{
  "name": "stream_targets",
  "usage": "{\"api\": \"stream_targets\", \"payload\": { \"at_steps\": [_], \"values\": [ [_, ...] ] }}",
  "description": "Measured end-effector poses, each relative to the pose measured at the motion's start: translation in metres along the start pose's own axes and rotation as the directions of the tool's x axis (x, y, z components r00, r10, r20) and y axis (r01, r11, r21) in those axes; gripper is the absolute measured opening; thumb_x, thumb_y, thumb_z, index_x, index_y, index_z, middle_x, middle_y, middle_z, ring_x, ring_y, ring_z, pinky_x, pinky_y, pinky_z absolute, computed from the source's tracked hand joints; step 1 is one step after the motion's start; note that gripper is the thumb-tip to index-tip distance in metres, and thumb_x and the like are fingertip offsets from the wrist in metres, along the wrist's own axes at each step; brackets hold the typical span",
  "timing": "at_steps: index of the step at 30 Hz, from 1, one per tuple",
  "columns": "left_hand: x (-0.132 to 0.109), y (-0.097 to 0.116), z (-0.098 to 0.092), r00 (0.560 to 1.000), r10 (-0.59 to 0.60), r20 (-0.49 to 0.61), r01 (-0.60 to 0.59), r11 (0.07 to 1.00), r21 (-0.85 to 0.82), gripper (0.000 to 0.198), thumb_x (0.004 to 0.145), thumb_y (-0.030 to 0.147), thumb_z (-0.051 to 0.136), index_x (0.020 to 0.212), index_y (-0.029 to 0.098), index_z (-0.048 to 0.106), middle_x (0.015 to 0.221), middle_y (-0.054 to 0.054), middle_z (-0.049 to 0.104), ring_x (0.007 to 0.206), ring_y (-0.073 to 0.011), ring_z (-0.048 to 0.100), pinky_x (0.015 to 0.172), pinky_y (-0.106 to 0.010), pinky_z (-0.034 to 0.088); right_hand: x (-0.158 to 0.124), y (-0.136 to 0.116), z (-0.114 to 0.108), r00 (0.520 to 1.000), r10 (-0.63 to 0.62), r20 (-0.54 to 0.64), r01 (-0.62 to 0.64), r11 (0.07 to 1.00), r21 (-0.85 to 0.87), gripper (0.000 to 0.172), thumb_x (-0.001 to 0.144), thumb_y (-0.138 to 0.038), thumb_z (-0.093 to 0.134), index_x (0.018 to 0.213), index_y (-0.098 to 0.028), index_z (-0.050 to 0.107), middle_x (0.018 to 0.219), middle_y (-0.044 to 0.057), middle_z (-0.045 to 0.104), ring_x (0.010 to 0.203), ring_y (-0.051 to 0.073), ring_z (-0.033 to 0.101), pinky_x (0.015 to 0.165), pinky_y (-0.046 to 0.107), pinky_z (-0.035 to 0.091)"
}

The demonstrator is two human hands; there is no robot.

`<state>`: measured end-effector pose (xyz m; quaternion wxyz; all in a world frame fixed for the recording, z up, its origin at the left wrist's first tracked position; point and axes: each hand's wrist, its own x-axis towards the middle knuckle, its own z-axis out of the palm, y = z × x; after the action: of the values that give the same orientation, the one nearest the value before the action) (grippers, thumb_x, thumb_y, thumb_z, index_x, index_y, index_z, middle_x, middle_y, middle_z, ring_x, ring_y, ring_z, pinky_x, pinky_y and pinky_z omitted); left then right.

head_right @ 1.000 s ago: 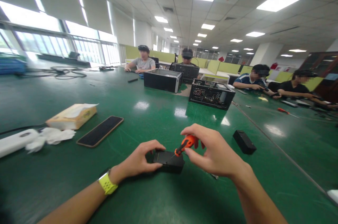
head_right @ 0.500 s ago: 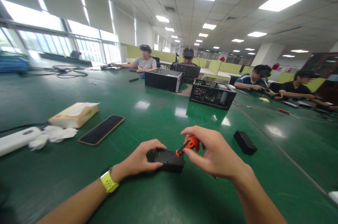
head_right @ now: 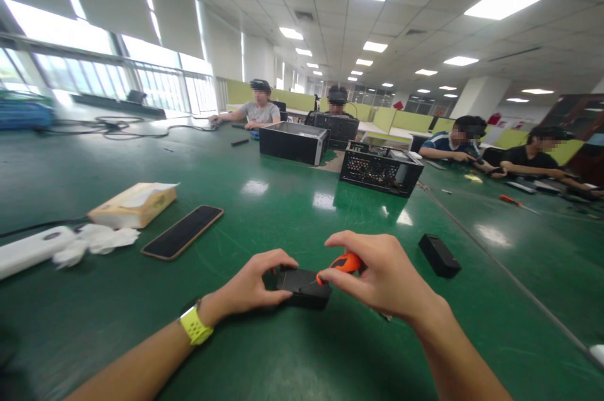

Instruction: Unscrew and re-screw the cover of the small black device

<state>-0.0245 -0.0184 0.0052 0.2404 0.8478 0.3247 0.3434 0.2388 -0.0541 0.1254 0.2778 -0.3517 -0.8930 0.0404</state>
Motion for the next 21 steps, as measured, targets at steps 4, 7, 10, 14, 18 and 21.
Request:
{"api": "stream_targets", "payload": {
  "at_steps": [4, 7, 10, 14, 18, 21],
  "values": [
    [0.000, 0.000, 0.001, 1.000, -0.003, 0.006, 0.003, 1.000, -0.001, 0.037, 0.074, 0.022, 0.077, 0.108, 0.019, 0.064, 0.101, -0.004, 0.066, 0.092, -0.0214, 0.061, 0.082, -0.031, 0.046, 0.000, -0.001, 0.002, 1.000, -0.013, 0.019, 0.012, 0.999, 0.037, 0.023, 0.090, -0.024, 0.062, 0.113, -0.022, 0.060, 0.099, 0.003, 0.072, 0.082, 0.015, 0.068, 0.073, 0.025, 0.050],
    [0.000, -0.001, 0.001, 1.000, -0.002, 0.006, 0.002, 1.000, -0.002, 0.037, 0.074, 0.023, 0.078, 0.109, 0.019, 0.064, 0.101, -0.004, 0.066, 0.092, -0.0215, 0.061, 0.083, -0.031, 0.046, 0.000, -0.005, 0.002, 0.999, 0.019, 0.027, -0.020, 1.000, 0.019, 0.023, 0.087, -0.030, 0.069, 0.107, -0.022, 0.063, 0.088, 0.001, 0.072, 0.074, 0.014, 0.067, 0.068, 0.024, 0.049],
    [-0.001, -0.001, 0.001, 1.000, -0.002, 0.003, 0.002, 1.000, -0.006, 0.037, 0.074, 0.022, 0.077, 0.108, 0.019, 0.064, 0.101, -0.004, 0.066, 0.092, -0.0209, 0.061, 0.083, -0.031, 0.046, 0.003, 0.000, -0.002, 0.999, 0.019, 0.030, -0.020, 0.998, 0.052, 0.016, 0.088, -0.028, 0.065, 0.103, -0.022, 0.064, 0.090, 0.001, 0.071, 0.075, 0.014, 0.065, 0.068, 0.025, 0.049],
    [-0.002, -0.001, 0.001, 1.000, -0.006, -0.001, 0.006, 1.000, 0.008, 0.041, 0.074, 0.023, 0.077, 0.112, 0.020, 0.063, 0.104, -0.004, 0.066, 0.094, -0.0217, 0.062, 0.086, -0.032, 0.047, 0.001, 0.045, -0.002, 0.973, 0.182, -0.142, -0.166, 0.979, 0.117, 0.016, 0.086, -0.035, 0.066, 0.092, -0.021, 0.067, 0.087, 0.002, 0.070, 0.074, 0.017, 0.063, 0.066, 0.026, 0.048],
    [-0.001, 0.001, 0.003, 1.000, 0.005, 0.001, -0.005, 0.999, 0.054, 0.052, 0.072, 0.022, 0.077, 0.120, 0.019, 0.061, 0.108, -0.006, 0.065, 0.098, -0.0237, 0.061, 0.089, -0.034, 0.047, -0.026, 0.105, 0.033, 0.875, 0.428, -0.228, -0.417, 0.904, 0.098, 0.027, 0.087, -0.045, 0.060, 0.091, -0.019, 0.066, 0.084, 0.005, 0.070, 0.074, 0.021, 0.063, 0.069, 0.032, 0.049],
    [0.001, 0.003, 0.005, 1.000, 0.000, 0.002, 0.000, 0.996, 0.091, 0.047, 0.072, 0.027, 0.078, 0.116, 0.018, 0.064, 0.107, -0.007, 0.065, 0.098, -0.0244, 0.061, 0.089, -0.034, 0.048, -0.053, 0.124, 0.069, 0.890, 0.441, -0.114, -0.434, 0.897, 0.079, 0.026, 0.087, -0.043, 0.059, 0.084, -0.019, 0.068, 0.078, 0.005, 0.071, 0.071, 0.022, 0.065, 0.068, 0.033, 0.051]
  ]
}}
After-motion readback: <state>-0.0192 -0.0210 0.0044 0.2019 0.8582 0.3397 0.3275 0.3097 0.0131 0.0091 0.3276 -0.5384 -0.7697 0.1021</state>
